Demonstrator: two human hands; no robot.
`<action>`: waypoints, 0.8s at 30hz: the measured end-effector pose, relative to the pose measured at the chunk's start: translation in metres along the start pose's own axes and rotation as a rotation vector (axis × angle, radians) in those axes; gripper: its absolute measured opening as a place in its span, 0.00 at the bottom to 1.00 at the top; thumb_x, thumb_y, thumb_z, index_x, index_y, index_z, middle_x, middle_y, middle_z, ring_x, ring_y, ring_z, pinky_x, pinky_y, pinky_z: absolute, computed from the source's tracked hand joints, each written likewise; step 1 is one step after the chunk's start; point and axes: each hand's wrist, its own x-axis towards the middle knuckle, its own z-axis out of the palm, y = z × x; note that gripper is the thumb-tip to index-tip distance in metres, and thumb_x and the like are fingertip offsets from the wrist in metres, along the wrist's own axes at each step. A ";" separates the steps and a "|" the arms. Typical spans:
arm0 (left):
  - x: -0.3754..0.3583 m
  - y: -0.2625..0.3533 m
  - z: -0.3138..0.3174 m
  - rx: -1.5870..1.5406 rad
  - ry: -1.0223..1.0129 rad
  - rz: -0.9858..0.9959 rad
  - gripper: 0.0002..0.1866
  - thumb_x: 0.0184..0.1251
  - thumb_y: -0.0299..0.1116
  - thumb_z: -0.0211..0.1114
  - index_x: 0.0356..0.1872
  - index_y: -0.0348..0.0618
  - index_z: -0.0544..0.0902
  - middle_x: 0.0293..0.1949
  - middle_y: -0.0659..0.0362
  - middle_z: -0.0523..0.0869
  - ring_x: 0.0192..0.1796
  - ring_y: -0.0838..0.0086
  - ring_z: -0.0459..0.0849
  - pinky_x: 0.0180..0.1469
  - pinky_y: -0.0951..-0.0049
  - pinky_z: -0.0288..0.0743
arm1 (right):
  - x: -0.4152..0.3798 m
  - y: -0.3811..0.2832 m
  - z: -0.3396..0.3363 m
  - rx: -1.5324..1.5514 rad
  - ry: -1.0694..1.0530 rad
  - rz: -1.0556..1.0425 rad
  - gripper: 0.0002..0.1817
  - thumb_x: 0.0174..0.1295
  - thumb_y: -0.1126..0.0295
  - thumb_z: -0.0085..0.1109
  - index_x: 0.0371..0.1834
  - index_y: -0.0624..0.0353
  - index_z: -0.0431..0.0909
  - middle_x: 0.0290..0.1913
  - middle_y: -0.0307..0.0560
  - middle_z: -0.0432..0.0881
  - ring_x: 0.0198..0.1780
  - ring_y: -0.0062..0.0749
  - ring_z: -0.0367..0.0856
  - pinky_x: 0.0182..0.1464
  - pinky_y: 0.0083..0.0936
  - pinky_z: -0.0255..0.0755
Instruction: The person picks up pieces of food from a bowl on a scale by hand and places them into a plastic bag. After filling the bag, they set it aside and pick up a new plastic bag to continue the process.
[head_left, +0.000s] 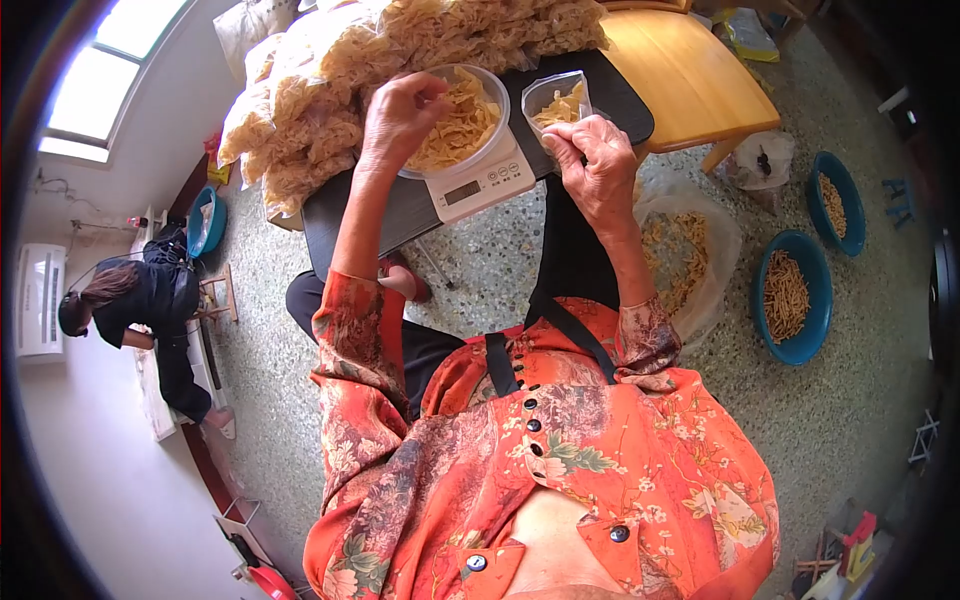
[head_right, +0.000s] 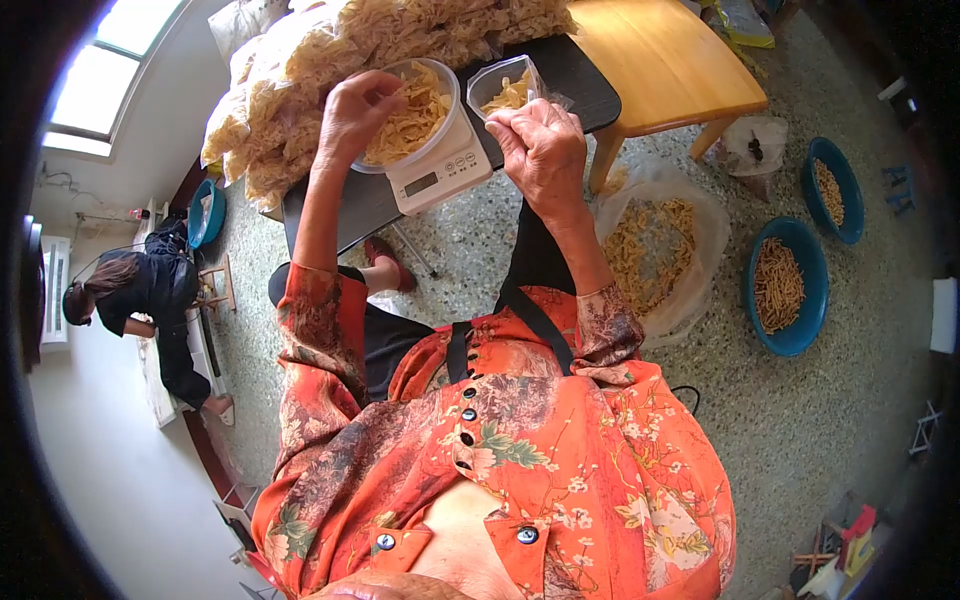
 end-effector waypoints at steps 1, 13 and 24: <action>0.000 0.003 0.003 -0.001 0.004 0.000 0.12 0.59 0.28 0.76 0.45 0.40 0.90 0.38 0.59 0.91 0.38 0.75 0.87 0.45 0.72 0.82 | 0.000 0.000 0.000 0.017 -0.001 0.007 0.08 0.56 0.67 0.76 0.36 0.56 0.90 0.31 0.43 0.84 0.37 0.42 0.84 0.44 0.39 0.75; 0.004 0.003 0.013 0.262 0.089 0.098 0.11 0.61 0.31 0.74 0.43 0.42 0.89 0.41 0.51 0.90 0.41 0.58 0.90 0.46 0.63 0.83 | -0.001 -0.001 -0.001 0.014 -0.011 0.011 0.08 0.57 0.67 0.75 0.37 0.56 0.90 0.31 0.43 0.85 0.37 0.42 0.85 0.44 0.39 0.76; -0.009 0.001 -0.022 -0.735 0.097 -0.435 0.09 0.67 0.28 0.75 0.44 0.35 0.88 0.29 0.60 0.89 0.26 0.84 0.81 0.23 0.85 0.70 | -0.002 -0.002 0.001 0.007 -0.032 0.016 0.07 0.58 0.67 0.74 0.37 0.56 0.90 0.32 0.43 0.85 0.37 0.42 0.85 0.45 0.38 0.76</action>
